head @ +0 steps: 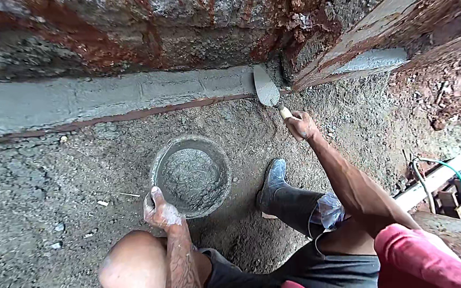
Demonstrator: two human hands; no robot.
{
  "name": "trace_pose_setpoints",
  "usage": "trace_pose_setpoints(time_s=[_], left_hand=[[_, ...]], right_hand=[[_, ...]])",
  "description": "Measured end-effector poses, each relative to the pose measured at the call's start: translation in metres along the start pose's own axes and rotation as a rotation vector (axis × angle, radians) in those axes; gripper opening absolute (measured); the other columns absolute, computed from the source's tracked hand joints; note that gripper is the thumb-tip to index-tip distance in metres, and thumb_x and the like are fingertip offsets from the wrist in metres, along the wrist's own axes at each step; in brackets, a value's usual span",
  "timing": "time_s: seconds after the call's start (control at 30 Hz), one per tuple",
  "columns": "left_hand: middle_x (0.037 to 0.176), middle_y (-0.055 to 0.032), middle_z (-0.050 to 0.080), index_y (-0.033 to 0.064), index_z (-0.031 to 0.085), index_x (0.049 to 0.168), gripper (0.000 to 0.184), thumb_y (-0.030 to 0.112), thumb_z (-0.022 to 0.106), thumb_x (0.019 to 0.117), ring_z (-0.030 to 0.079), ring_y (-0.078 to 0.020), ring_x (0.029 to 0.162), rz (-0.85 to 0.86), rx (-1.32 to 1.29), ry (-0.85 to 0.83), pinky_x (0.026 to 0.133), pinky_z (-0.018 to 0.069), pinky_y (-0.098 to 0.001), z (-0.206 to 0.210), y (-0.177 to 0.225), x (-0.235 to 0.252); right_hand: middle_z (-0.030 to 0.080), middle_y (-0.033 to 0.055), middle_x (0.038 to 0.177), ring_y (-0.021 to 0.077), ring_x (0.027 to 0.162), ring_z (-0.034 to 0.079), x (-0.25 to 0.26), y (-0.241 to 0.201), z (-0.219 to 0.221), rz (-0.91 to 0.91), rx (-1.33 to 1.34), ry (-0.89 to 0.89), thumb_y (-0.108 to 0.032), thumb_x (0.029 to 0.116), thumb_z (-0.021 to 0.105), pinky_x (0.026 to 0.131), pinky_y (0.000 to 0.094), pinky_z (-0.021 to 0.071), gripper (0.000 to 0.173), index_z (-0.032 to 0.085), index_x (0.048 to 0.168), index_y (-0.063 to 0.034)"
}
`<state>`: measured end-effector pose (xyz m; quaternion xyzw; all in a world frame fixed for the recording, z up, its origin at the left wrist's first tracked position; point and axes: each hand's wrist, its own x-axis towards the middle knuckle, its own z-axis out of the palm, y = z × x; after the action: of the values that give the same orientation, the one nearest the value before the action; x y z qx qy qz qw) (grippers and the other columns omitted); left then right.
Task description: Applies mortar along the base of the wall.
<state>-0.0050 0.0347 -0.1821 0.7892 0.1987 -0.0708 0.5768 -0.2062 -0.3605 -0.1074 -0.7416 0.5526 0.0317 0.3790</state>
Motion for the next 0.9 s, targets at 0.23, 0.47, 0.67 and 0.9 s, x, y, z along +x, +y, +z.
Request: trace_pose_setpoints(time_s=[0.23, 0.47, 0.67, 0.9], left_hand=[[0.110, -0.0122, 0.068, -0.0091, 0.067, 0.116, 0.029, 0.016, 0.060, 0.1040, 0.060, 0.0006, 0.099, 0.001, -0.006, 0.012, 0.094, 0.0452, -0.0168, 0.000, 0.003, 0.001], [0.107, -0.0115, 0.069, -0.0085, 0.068, 0.113, 0.028, 0.017, 0.061, 0.1039, 0.061, -0.0002, 0.097, 0.004, 0.006, 0.034, 0.092, 0.0460, -0.0180, 0.000, -0.001, 0.004], [0.108, -0.0120, 0.069, -0.0085, 0.068, 0.115, 0.030, 0.018, 0.060, 0.1041, 0.061, -0.0006, 0.098, 0.001, 0.034, 0.028, 0.094, 0.0453, -0.0184, 0.000, -0.001, 0.004], [0.112, -0.0148, 0.069, -0.0093, 0.067, 0.116, 0.030, 0.017, 0.060, 0.1040, 0.061, -0.0030, 0.102, -0.006, 0.020, 0.034, 0.096, 0.0443, -0.0192, 0.000, -0.001, 0.003]], right_hand=[[0.068, 0.0276, 0.104, 0.0410, 0.082, 0.073, -0.019, -0.007, 0.049, 0.134, -0.131, 0.128, -0.022, 0.0938, 0.076, 0.076, 0.0607, 0.0602, 0.060, 0.042, 0.138, 0.0007], [0.066, 0.0284, 0.123, 0.0441, 0.111, 0.067, 0.006, -0.045, 0.064, 0.180, -0.158, 0.179, -0.026, 0.0985, 0.067, 0.096, 0.0642, 0.0514, 0.052, 0.052, 0.142, -0.0011], [0.065, 0.0276, 0.126, 0.0428, 0.115, 0.066, 0.041, -0.054, 0.071, 0.237, -0.073, 0.245, -0.023, 0.0973, 0.067, 0.097, 0.0620, 0.0514, 0.046, 0.057, 0.135, 0.0009], [0.064, 0.0275, 0.128, 0.0418, 0.117, 0.065, 0.042, -0.061, 0.054, 0.283, -0.021, 0.369, -0.020, 0.0958, 0.068, 0.098, 0.0601, 0.0510, 0.045, 0.057, 0.133, 0.0027]])
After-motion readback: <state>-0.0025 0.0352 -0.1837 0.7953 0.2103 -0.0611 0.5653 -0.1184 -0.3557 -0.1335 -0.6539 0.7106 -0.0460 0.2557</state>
